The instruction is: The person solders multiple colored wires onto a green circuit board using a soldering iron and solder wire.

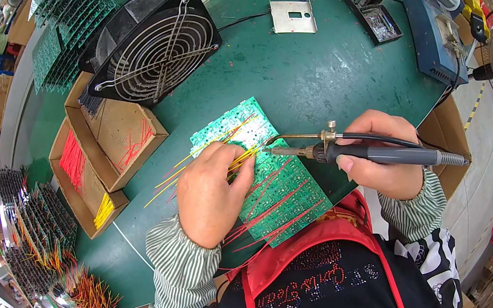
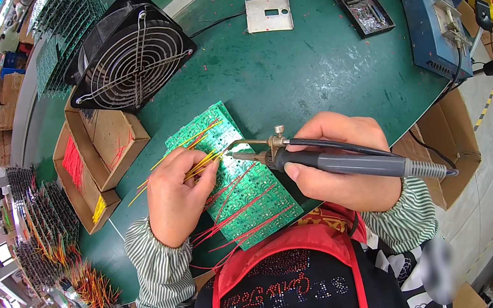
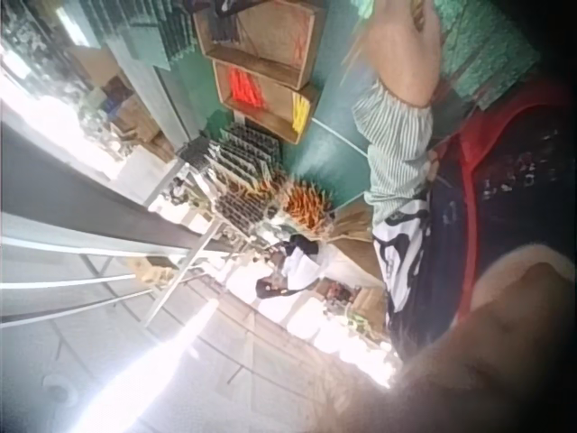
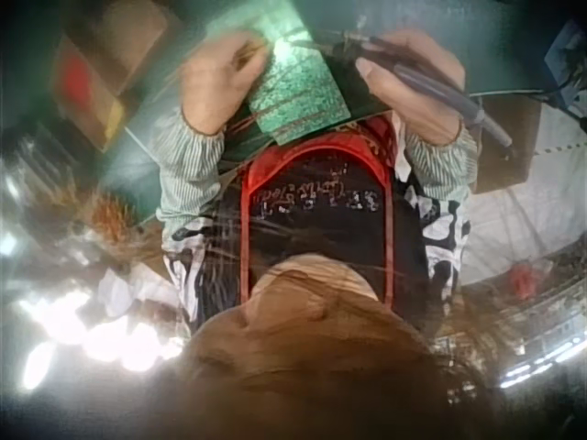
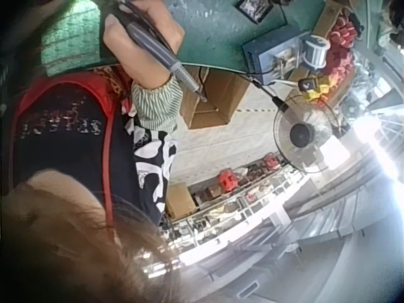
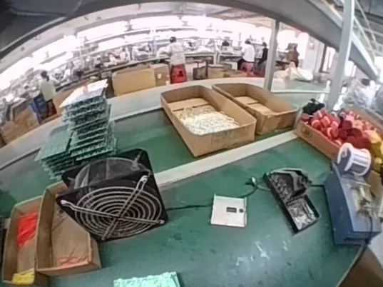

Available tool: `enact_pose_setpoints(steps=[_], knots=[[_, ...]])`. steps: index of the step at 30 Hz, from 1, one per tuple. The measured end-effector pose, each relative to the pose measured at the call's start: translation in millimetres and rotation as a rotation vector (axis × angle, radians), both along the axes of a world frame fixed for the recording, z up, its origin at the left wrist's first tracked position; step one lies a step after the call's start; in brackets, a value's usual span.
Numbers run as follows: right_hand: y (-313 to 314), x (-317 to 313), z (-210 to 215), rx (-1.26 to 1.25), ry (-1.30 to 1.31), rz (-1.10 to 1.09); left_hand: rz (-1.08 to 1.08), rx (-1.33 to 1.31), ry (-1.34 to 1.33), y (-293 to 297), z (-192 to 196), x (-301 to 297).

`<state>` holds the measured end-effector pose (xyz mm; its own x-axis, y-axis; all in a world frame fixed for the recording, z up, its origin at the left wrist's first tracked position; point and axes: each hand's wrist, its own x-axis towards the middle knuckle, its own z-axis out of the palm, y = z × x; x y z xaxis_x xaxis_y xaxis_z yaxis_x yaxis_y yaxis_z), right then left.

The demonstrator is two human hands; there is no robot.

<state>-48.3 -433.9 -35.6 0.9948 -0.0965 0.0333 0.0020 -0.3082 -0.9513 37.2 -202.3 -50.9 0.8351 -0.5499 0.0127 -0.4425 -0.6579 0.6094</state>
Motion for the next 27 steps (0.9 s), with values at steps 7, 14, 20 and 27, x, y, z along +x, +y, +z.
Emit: enact_pose_setpoints(steps=[7,14,20,27], knots=[[-8.7,-5.5,2.9,-0.006,-0.005,-0.023,0.068,0.037,-0.207,20.5,10.6,13.6],[-12.0,-10.2,4.5,0.085,0.1,-0.116,-0.02,-0.026,-0.22,0.3,13.1,8.2],[-12.2,-8.9,5.5,0.09,0.106,-0.116,-0.056,-0.04,-0.063,-20.6,-2.7,3.0],[-13.3,-6.1,2.2,0.071,0.111,-0.099,-0.047,-0.03,-0.028,-21.9,-5.1,4.2]])
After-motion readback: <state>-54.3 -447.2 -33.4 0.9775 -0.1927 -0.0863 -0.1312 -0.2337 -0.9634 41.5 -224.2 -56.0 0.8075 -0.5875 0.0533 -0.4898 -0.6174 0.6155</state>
